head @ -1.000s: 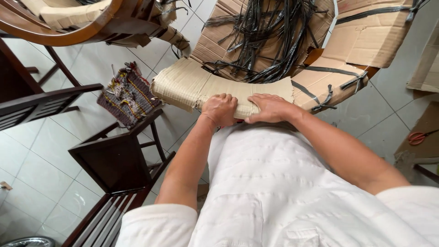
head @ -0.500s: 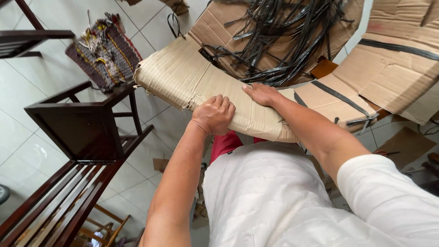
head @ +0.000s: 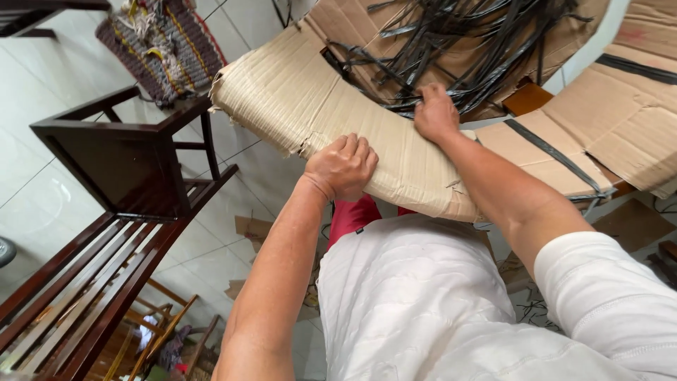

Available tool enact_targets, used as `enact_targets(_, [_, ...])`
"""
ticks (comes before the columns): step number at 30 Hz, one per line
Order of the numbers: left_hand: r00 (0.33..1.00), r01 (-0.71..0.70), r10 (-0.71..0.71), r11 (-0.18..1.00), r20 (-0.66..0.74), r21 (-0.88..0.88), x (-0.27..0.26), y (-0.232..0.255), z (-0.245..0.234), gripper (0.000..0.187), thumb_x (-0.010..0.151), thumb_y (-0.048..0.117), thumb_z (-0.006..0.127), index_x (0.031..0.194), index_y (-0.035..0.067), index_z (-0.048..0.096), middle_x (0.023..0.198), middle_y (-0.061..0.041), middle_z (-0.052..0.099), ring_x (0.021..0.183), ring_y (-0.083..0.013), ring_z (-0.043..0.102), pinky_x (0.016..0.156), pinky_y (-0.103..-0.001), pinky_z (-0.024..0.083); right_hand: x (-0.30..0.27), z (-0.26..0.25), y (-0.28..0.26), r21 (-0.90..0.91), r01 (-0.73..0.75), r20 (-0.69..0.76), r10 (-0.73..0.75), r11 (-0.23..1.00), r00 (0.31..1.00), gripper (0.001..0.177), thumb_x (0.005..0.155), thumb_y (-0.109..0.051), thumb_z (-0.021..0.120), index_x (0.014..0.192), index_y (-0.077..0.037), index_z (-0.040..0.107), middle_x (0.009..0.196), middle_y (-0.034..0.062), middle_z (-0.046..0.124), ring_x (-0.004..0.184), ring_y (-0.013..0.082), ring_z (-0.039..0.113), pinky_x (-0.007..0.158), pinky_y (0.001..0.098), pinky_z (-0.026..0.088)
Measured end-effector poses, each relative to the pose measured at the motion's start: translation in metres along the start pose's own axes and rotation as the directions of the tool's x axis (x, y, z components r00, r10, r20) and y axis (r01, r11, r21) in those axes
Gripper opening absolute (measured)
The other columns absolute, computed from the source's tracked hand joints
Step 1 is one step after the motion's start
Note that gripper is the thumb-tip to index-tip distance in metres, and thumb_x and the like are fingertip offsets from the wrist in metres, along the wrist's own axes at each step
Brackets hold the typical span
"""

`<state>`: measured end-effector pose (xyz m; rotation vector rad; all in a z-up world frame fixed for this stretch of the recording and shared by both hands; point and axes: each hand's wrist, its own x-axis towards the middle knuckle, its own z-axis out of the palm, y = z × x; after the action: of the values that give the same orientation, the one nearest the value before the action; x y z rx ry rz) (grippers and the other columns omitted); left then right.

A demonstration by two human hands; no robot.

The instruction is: Wrapping curved wooden chair sections with protective cardboard and securing them with plastic ties using a pulling hook.

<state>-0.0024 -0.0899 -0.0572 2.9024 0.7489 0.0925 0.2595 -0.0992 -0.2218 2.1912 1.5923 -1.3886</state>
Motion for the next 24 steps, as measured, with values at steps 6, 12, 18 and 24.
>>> enact_targets(6, [1.0,0.017,-0.017,1.0,0.022,0.013,0.01,-0.004,-0.02,0.035,0.076,0.022,0.047,0.094,0.005,0.071,0.094,-0.021,0.075,0.092,-0.0366,0.075,0.089,-0.04,0.055,0.024,0.018,0.011,-0.048,0.087,0.129,-0.08,0.995,0.988,0.043,0.101,-0.019,0.049,0.141,-0.018,0.064,0.159,0.0134,0.039,0.129,0.0533,0.053,0.104,0.063,0.047])
enact_targets(12, [1.0,0.001,-0.002,1.0,0.026,0.018,0.009,-0.005,-0.02,0.035,0.078,0.022,0.047,0.096,0.005,0.071,0.094,-0.021,0.075,0.093,-0.038,0.074,0.091,-0.041,0.054,0.047,0.037,0.031,-0.02,0.049,0.174,-0.044,0.999,0.984,0.051,0.102,-0.026,0.047,0.151,-0.014,0.056,0.157,0.0126,0.045,0.132,0.0494,0.053,0.105,0.0621,0.046])
enact_targets(18, [0.998,-0.064,0.065,0.996,-0.005,0.065,0.017,-0.013,-0.037,0.029,0.084,0.027,0.047,0.089,0.011,0.069,0.096,-0.015,0.074,0.085,-0.032,0.073,0.075,-0.035,0.055,0.023,-0.044,-0.017,0.258,0.008,-0.07,0.01,0.966,0.997,0.027,0.103,-0.023,0.062,0.124,-0.014,0.075,0.118,0.0108,0.075,0.105,0.0305,0.069,0.09,0.0508,0.053])
enact_targets(24, [0.994,-0.1,0.104,0.99,-0.041,0.097,0.023,-0.012,-0.046,0.016,0.073,0.021,0.048,0.079,0.013,0.061,0.075,-0.007,0.059,0.061,-0.0223,0.051,0.058,-0.031,0.041,-0.025,-0.161,-0.05,0.746,0.244,-0.252,-0.076,0.619,0.965,0.012,0.099,-0.013,0.071,0.108,-0.011,0.079,0.099,-0.0003,0.076,0.093,0.0059,0.069,0.086,0.022,0.056])
